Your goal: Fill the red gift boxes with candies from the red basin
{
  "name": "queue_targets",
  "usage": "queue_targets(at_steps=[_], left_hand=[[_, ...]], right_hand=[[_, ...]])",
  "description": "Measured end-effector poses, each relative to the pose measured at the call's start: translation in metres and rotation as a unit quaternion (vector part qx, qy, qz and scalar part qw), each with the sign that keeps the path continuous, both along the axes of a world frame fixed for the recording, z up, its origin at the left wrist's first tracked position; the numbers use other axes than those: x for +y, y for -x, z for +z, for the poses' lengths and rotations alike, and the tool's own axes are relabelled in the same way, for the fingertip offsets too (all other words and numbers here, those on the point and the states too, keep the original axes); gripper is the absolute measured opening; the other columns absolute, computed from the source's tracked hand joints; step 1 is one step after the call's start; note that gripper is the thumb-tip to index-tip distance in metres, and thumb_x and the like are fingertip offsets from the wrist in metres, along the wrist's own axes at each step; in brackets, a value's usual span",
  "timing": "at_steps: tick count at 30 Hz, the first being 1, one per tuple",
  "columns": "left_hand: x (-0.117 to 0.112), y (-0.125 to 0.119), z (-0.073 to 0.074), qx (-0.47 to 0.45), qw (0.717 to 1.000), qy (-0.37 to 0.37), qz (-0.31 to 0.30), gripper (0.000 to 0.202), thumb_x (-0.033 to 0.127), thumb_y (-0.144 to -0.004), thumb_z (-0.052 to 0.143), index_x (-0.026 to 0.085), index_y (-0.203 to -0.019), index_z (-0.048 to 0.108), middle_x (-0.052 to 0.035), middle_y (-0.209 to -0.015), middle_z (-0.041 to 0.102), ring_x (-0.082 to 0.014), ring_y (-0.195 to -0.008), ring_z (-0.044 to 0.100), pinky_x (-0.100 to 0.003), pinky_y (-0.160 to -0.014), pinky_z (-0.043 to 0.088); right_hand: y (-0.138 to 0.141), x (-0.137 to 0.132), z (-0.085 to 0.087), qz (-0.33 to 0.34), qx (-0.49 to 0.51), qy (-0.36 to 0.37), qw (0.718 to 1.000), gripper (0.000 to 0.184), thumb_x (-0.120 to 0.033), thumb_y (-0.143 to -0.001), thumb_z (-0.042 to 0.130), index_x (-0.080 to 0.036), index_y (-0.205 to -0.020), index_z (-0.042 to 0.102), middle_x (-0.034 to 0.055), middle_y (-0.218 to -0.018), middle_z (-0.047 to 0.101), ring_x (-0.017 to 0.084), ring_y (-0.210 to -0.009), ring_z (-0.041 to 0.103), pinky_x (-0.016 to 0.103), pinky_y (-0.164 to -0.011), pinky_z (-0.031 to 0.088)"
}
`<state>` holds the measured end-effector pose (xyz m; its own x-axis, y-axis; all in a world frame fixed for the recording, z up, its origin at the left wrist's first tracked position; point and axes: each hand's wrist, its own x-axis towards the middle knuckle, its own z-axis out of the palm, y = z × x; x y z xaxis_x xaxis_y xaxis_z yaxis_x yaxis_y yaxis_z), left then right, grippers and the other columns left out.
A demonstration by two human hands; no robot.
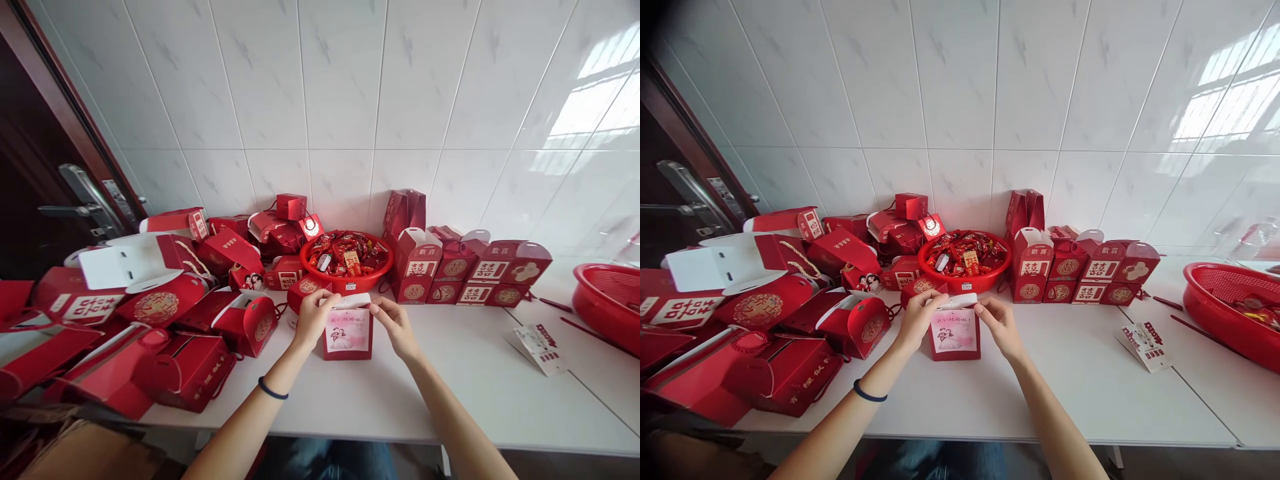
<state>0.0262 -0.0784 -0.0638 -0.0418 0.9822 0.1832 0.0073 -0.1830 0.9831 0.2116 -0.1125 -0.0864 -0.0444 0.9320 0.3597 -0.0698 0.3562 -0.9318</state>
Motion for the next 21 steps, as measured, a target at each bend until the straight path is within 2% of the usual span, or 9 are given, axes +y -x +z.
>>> queue_targets(at_steps=[3,5,10,14,17,21], left_hand=[[0.001,-0.002,0.001,-0.016,1.0,-0.004,0.001,0.013,0.031,-0.064,0.074,0.02,-0.063,0.068,-0.0002,-0.068,0.065,-0.0188,-0.071,0.057,-0.028,-0.07,0.041],[0.001,-0.003,0.002,-0.022,1.0,0.001,-0.015,0.015,0.033,-0.065,0.074,0.019,-0.063,0.068,-0.0005,-0.067,0.066,-0.0193,-0.072,0.058,-0.028,-0.07,0.042],[-0.001,-0.002,0.001,-0.074,0.995,0.017,-0.065,0.031,0.048,-0.066,0.077,0.018,-0.065,0.066,-0.0027,-0.07,0.069,-0.0224,-0.077,0.063,-0.03,-0.071,0.046],[-0.002,0.003,0.001,-0.164,0.981,0.053,-0.094,0.052,0.065,-0.068,0.071,0.016,-0.086,0.072,-0.0082,-0.083,0.074,-0.0276,-0.084,0.069,-0.034,-0.073,0.05],[-0.002,0.01,-0.011,-0.217,0.969,0.066,-0.1,0.061,0.07,-0.067,0.068,0.016,-0.093,0.072,-0.0097,-0.084,0.076,-0.0298,-0.085,0.071,-0.036,-0.073,0.051],[-0.001,0.018,-0.041,-0.194,0.977,0.072,-0.057,0.056,0.068,-0.065,0.07,0.017,-0.087,0.074,-0.0105,-0.084,0.078,-0.0321,-0.093,0.072,-0.039,-0.081,0.052]], right_hand=[[-0.001,0.0,-0.001,-0.006,-0.006,-0.005,1.0,0.041,-0.062,-0.085,0.067,-0.021,-0.082,0.072,0.0041,-0.083,0.072,0.022,-0.08,0.063,0.033,-0.079,0.048],[-0.002,0.0,-0.002,-0.018,-0.022,-0.007,1.0,0.043,-0.064,-0.086,0.065,-0.021,-0.082,0.071,0.0041,-0.081,0.072,0.022,-0.079,0.062,0.033,-0.076,0.048],[-0.003,0.001,-0.002,-0.036,-0.052,-0.02,0.998,0.047,-0.066,-0.088,0.061,-0.021,-0.086,0.073,0.0061,-0.087,0.074,0.024,-0.084,0.064,0.034,-0.081,0.05],[-0.004,0.003,-0.003,-0.043,-0.058,-0.028,0.997,0.047,-0.066,-0.09,0.058,-0.022,-0.089,0.074,0.0064,-0.09,0.074,0.025,-0.086,0.065,0.035,-0.083,0.05],[-0.005,0.004,-0.006,-0.064,-0.077,-0.036,0.994,0.051,-0.069,-0.089,0.055,-0.021,-0.086,0.072,0.0062,-0.087,0.073,0.024,-0.084,0.064,0.034,-0.08,0.05],[-0.005,0.005,-0.008,-0.078,-0.09,-0.043,0.992,0.052,-0.069,-0.09,0.054,-0.02,-0.084,0.071,0.006,-0.085,0.073,0.024,-0.084,0.064,0.034,-0.08,0.05]])
